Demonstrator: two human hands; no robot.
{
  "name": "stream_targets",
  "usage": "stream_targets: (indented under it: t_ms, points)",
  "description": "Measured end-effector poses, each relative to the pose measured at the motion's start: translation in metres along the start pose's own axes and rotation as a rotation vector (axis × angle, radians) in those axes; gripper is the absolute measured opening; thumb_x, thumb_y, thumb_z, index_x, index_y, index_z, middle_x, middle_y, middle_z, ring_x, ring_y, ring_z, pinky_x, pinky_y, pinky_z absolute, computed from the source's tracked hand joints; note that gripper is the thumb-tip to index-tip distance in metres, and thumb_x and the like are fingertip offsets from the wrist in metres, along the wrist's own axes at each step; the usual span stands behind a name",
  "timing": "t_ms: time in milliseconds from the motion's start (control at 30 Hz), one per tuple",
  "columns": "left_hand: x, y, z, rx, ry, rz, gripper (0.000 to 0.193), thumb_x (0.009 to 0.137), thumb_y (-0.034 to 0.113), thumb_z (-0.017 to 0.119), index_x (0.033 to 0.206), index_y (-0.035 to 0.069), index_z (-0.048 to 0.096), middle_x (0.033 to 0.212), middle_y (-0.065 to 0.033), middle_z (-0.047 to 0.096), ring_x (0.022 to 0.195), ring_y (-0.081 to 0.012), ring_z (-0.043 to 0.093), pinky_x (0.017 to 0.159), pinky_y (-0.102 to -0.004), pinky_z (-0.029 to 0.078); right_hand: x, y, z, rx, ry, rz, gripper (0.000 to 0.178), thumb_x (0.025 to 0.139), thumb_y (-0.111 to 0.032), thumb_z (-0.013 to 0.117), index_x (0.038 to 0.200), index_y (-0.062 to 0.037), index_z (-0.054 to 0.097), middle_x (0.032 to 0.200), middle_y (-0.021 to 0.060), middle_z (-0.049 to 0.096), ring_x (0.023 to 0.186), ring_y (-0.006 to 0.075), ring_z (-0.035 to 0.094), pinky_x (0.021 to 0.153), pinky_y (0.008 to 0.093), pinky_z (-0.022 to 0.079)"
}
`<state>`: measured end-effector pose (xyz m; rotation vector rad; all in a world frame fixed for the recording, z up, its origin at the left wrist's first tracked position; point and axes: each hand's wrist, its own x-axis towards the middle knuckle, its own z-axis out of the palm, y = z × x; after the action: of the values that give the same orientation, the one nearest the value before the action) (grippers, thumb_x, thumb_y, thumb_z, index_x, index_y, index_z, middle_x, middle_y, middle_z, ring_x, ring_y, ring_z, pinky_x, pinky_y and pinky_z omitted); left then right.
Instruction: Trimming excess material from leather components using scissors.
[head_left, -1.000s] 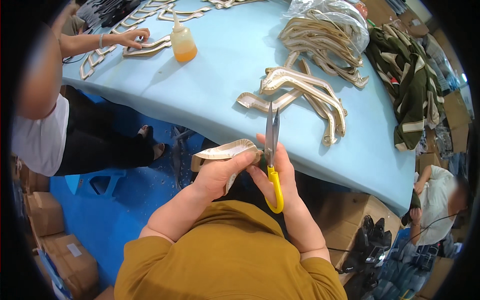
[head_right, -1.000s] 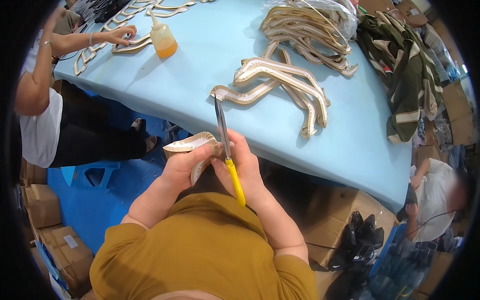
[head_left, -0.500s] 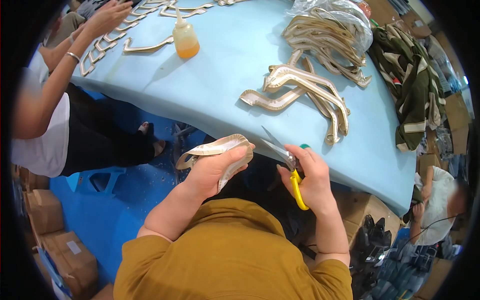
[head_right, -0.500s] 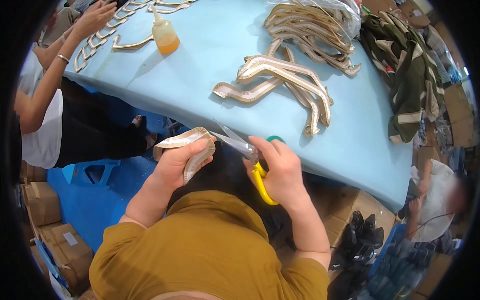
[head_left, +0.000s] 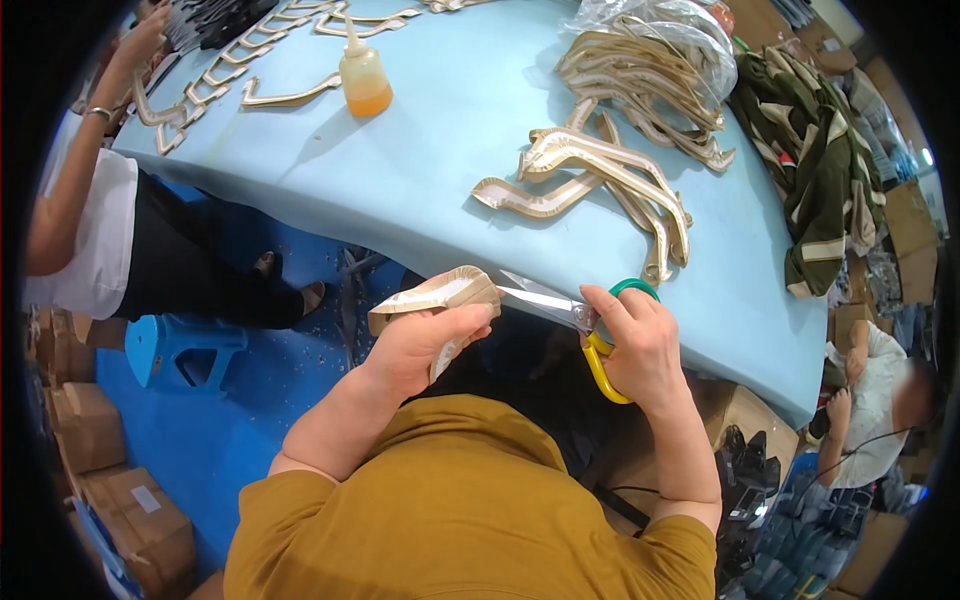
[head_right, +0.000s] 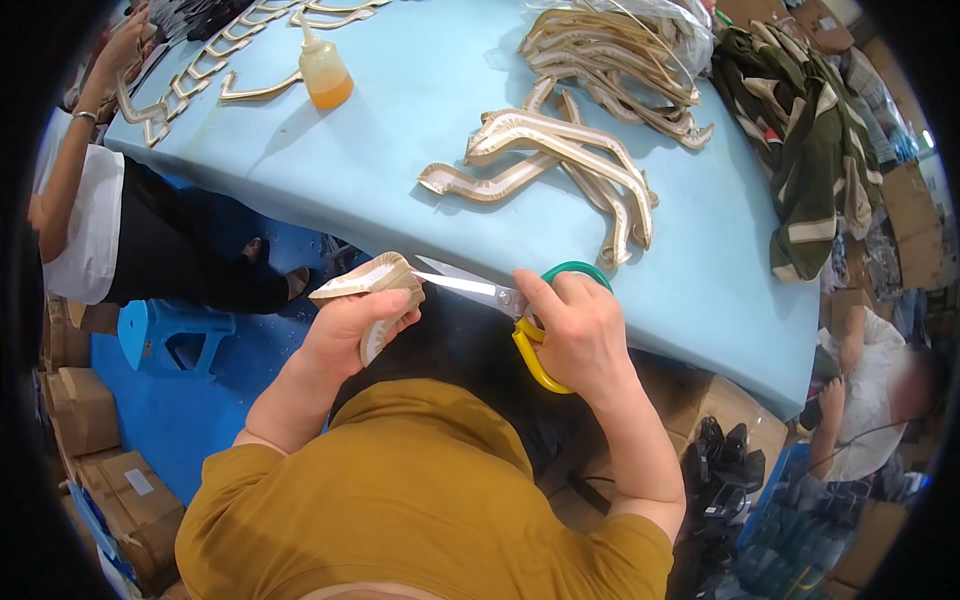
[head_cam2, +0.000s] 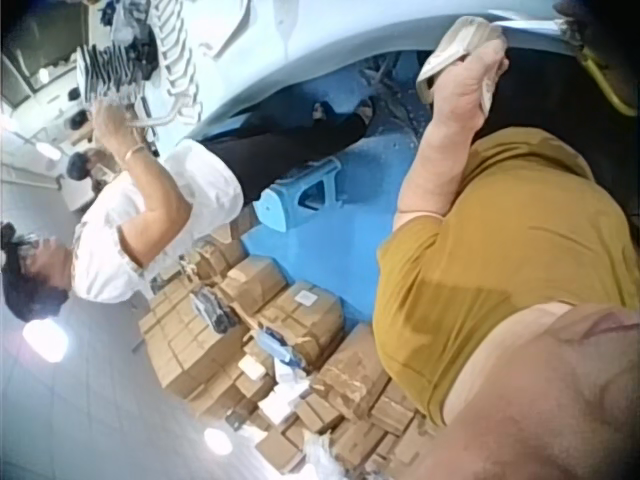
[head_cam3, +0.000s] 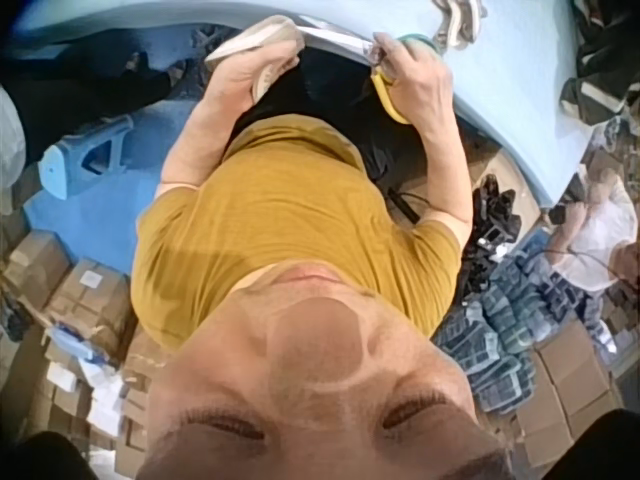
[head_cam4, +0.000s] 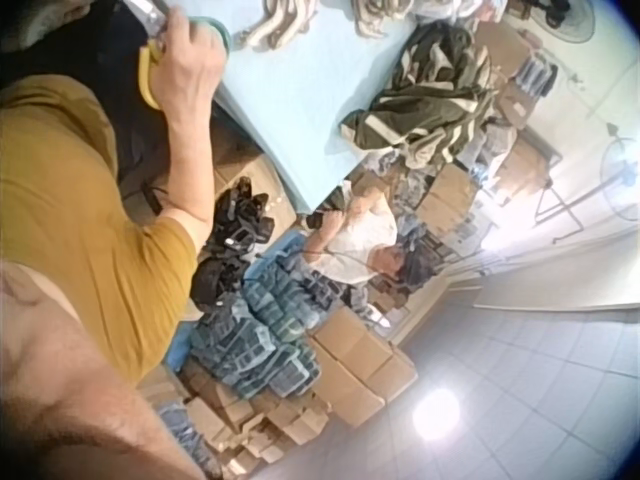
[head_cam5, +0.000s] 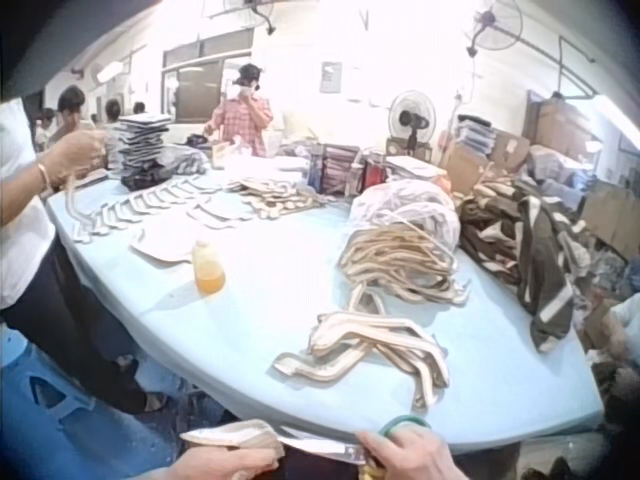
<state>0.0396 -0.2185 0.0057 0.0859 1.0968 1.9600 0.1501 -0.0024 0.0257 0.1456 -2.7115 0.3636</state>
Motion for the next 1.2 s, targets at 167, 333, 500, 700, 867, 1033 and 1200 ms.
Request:
stream_targets:
  t_ms: [167, 333, 500, 700, 867, 1033, 1200]
  points:
    - [-0.001, 0.001, -0.001, -0.136, -0.049, -0.014, 0.033, 0.081, 0.008, 0.062, 0.111, 0.001, 0.052, 0.104, -0.0083, 0.058, 0.094, -0.0147, 0.056, 0.082, -0.0264, 0.046, -0.001, 0.001, 0.002, 0.006, -0.006, 0.02, 0.047, 0.055, -0.005, 0.072, 0.1, -0.0079, 0.058, 0.067, 0.0064, 0.046, 0.063, 0.0231, 0.051, 0.057, 0.0337, 0.043]
    - [0.001, -0.008, -0.006, -0.079, -0.047, 0.09, 0.033, 0.081, 0.008, 0.061, 0.112, 0.001, 0.052, 0.104, -0.0078, 0.058, 0.094, -0.0143, 0.055, 0.084, -0.0267, 0.045, 0.001, -0.002, -0.001, 0.014, -0.001, -0.026, 0.044, 0.057, -0.005, 0.07, 0.099, -0.0085, 0.058, 0.064, 0.0059, 0.045, 0.061, 0.0226, 0.05, 0.056, 0.0335, 0.042]
    - [0.0, -0.012, -0.004, -0.022, -0.024, 0.061, 0.032, 0.081, 0.008, 0.062, 0.111, 0.0, 0.053, 0.103, -0.0063, 0.058, 0.094, -0.0126, 0.055, 0.084, -0.026, 0.044, 0.006, 0.002, -0.001, -0.011, -0.002, -0.079, 0.039, 0.059, -0.005, 0.069, 0.096, -0.0085, 0.058, 0.064, 0.0057, 0.044, 0.059, 0.0217, 0.049, 0.054, 0.0333, 0.041]
    - [0.0, -0.013, -0.004, -0.049, -0.085, 0.08, 0.028, 0.081, 0.007, 0.061, 0.108, 0.0, 0.056, 0.1, -0.005, 0.059, 0.091, -0.0112, 0.054, 0.081, -0.0249, 0.044, 0.003, 0.005, -0.002, -0.093, -0.018, -0.11, 0.036, 0.061, -0.008, 0.068, 0.096, -0.01, 0.058, 0.065, 0.0054, 0.045, 0.058, 0.0218, 0.05, 0.054, 0.0331, 0.041]
    - [0.003, -0.018, -0.008, -0.013, -0.076, 0.074, 0.027, 0.081, 0.007, 0.062, 0.106, 0.0, 0.056, 0.098, -0.0048, 0.06, 0.089, -0.0108, 0.055, 0.08, -0.0244, 0.045, 0.006, 0.005, -0.014, -0.178, -0.081, -0.153, 0.038, 0.061, -0.012, 0.069, 0.097, -0.012, 0.056, 0.066, 0.0052, 0.046, 0.062, 0.022, 0.052, 0.055, 0.0329, 0.042]
    - [0.002, -0.016, -0.006, 0.05, -0.085, 0.097, 0.026, 0.08, 0.007, 0.064, 0.104, 0.0, 0.057, 0.095, -0.0046, 0.06, 0.087, -0.0103, 0.055, 0.078, -0.0234, 0.045, 0.006, 0.01, -0.018, -0.14, -0.134, -0.153, 0.039, 0.06, -0.013, 0.069, 0.097, -0.0122, 0.055, 0.067, 0.0062, 0.047, 0.061, 0.0227, 0.052, 0.056, 0.0336, 0.043]
    - [0.002, -0.013, -0.005, 0.103, -0.095, 0.083, 0.026, 0.079, 0.009, 0.065, 0.103, 0.0, 0.058, 0.092, -0.0039, 0.06, 0.085, -0.0093, 0.055, 0.076, -0.0226, 0.045, 0.008, 0.012, -0.022, -0.058, -0.17, -0.151, 0.034, 0.063, -0.009, 0.07, 0.094, -0.0115, 0.057, 0.064, 0.0042, 0.045, 0.06, 0.0216, 0.051, 0.053, 0.0332, 0.042]
